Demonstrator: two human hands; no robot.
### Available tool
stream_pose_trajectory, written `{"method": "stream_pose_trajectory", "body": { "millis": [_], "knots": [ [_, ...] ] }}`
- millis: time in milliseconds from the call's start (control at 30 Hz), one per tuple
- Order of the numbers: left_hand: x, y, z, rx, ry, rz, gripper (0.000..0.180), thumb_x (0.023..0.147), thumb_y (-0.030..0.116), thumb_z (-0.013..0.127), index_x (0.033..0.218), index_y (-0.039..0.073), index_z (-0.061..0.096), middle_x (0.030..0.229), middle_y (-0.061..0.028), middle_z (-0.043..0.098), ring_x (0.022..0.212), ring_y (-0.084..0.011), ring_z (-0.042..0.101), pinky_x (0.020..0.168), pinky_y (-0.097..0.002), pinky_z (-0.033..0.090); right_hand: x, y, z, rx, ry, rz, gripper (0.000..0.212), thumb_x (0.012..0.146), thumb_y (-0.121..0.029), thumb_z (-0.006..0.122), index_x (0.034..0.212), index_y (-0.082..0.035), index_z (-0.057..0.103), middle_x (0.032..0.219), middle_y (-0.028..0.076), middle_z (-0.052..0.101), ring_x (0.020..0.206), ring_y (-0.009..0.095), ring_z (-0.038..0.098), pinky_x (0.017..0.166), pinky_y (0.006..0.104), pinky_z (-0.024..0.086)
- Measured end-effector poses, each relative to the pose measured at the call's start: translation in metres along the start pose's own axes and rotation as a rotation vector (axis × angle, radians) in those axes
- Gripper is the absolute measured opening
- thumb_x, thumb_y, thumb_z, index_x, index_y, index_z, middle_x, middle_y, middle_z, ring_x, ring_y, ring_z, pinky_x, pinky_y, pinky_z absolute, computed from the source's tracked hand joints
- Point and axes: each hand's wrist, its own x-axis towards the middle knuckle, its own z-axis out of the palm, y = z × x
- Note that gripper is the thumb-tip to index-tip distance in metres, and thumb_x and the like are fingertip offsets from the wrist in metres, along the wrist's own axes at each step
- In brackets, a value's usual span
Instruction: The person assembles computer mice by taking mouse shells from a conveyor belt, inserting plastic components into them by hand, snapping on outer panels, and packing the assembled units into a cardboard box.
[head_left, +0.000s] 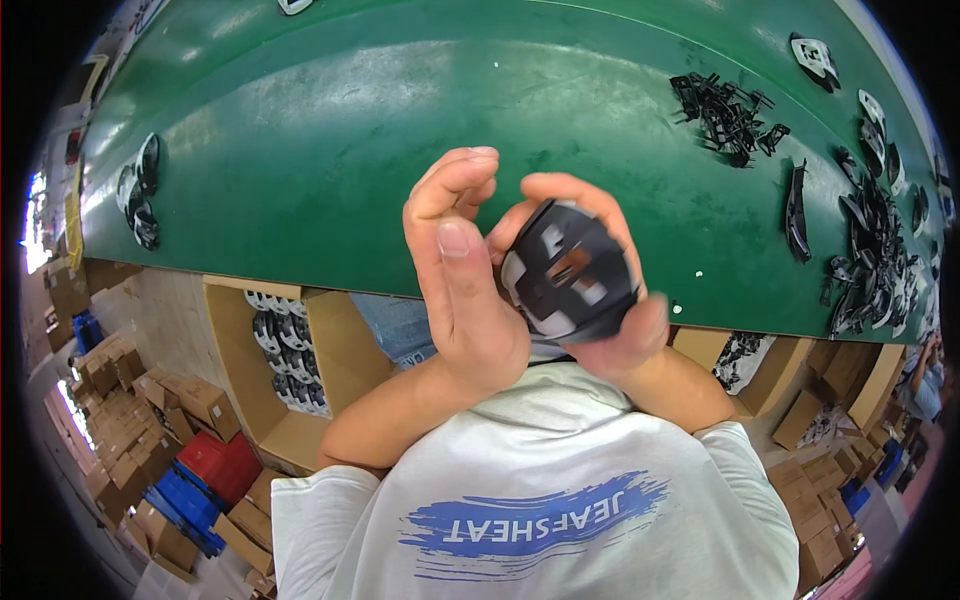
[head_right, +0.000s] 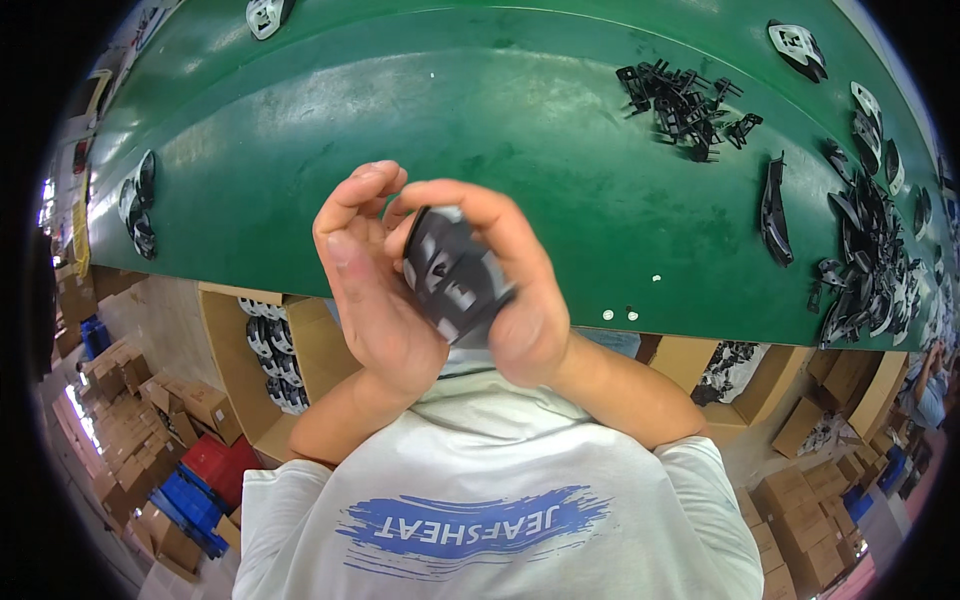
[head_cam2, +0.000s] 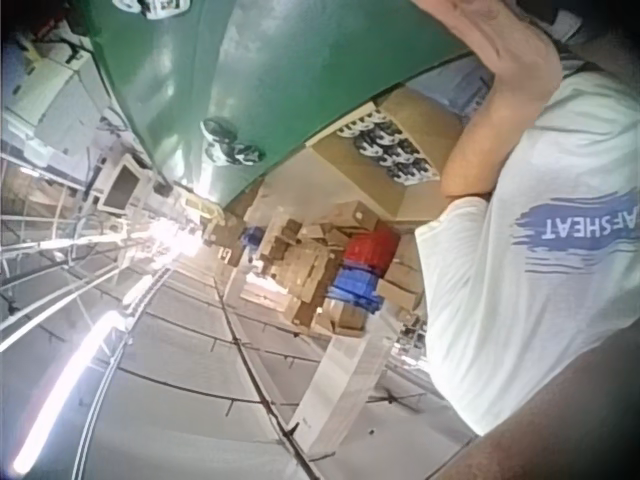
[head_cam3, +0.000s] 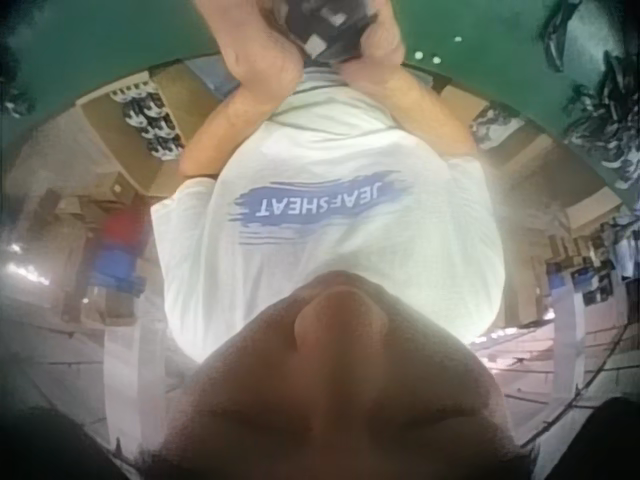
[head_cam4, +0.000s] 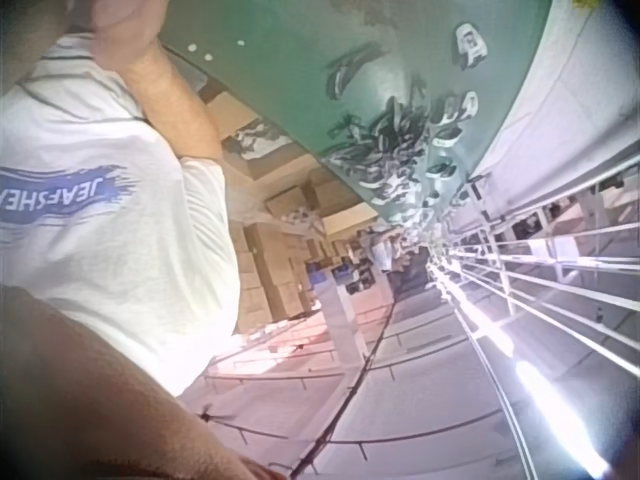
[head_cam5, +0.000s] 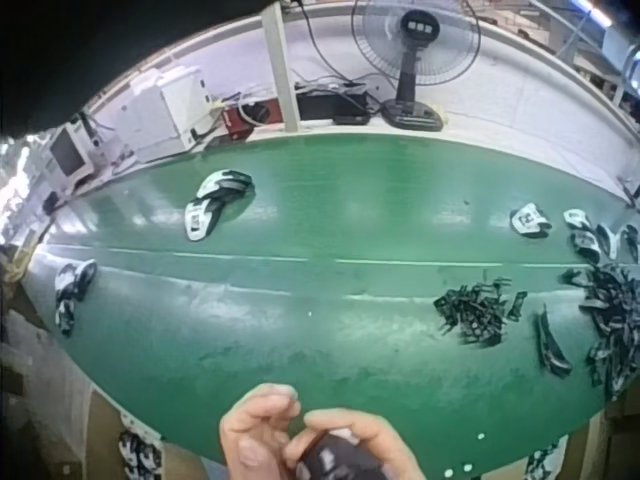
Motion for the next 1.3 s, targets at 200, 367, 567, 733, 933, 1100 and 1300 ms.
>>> {"method": "stream_pose_trajectory", "body": {
  "millis": [200,367,567,733,933,1100,1300],
  "knots": [
    [-0.015,-0.027,-0.02,0.117,-0.19,0.244,0.065,0.114,0.047,0.046,0.153,-0.005,0.042,0.156,-0.0249,0.041,0.14,-0.0307,0.045,0.114,-0.0439,0.041,0.01,0.004,-0.007,0.315,0.185,0.018,0.104,0.093,-0.087,0.048,0.153,-0.002,0.046,0.124,0.012,0.066,0.115,0.024,0.063,0.1,0.0372,0.053],
    [-0.015,-0.019,-0.022,0.192,-0.317,0.11,0.082,0.11,0.041,0.062,0.165,-0.008,0.027,0.167,-0.0266,0.029,0.152,-0.0355,0.04,0.123,-0.0477,0.037,0.01,0.002,0.003,0.189,0.155,0.079,0.076,0.107,-0.05,0.059,0.158,-0.003,0.028,0.149,0.011,0.044,0.131,0.018,0.048,0.111,0.0331,0.041],
    [0.004,0.013,-0.066,-0.7,-0.285,-0.629,0.069,0.117,0.054,0.027,0.163,0.005,0.041,0.155,-0.0135,0.058,0.141,-0.0279,0.058,0.117,-0.0457,0.047,0.023,-0.009,0.012,-0.085,0.025,0.089,0.071,0.112,-0.04,0.055,0.161,0.003,0.028,0.154,0.016,0.046,0.146,0.023,0.043,0.123,0.039,0.033],
    [-0.005,0.012,-0.108,-0.948,-0.285,-0.634,0.071,0.116,0.056,0.032,0.161,0.004,0.043,0.154,-0.0139,0.059,0.138,-0.0265,0.061,0.115,-0.0458,0.051,0.024,-0.008,0.021,-0.18,-0.127,0.089,0.066,0.111,-0.036,0.056,0.16,0.005,0.039,0.158,0.018,0.05,0.15,0.028,0.044,0.126,0.0416,0.032],
    [-0.014,0.03,-0.172,-0.624,-0.076,-0.632,0.059,0.114,0.034,0.057,0.163,0.003,0.043,0.125,0.0004,0.068,0.107,-0.0076,0.064,0.09,-0.0266,0.053,0.023,-0.008,0.019,-0.495,-0.162,0.165,0.066,0.108,-0.035,0.059,0.159,0.004,0.047,0.161,0.02,0.051,0.147,0.032,0.051,0.126,0.0452,0.034],
    [-0.051,0.056,-0.339,0.015,0.471,-0.252,0.066,0.11,0.034,0.064,0.162,0.0,0.042,0.135,-0.0067,0.067,0.118,-0.0124,0.063,0.098,-0.0288,0.053,0.029,-0.001,-0.013,-0.529,-0.111,0.248,0.055,0.108,-0.025,0.061,0.154,0.005,0.053,0.152,0.021,0.059,0.134,0.026,0.062,0.119,0.0413,0.044],
    [-0.187,0.035,-0.537,0.701,0.865,-0.449,0.083,0.095,0.042,0.084,0.156,-0.003,0.05,0.146,-0.0231,0.062,0.129,-0.0242,0.062,0.11,-0.0372,0.05,0.043,0.006,0.007,-0.702,-0.001,0.267,0.042,0.109,-0.019,0.061,0.145,0.003,0.062,0.138,0.016,0.069,0.113,0.015,0.068,0.098,0.0295,0.053]
  ]
}}
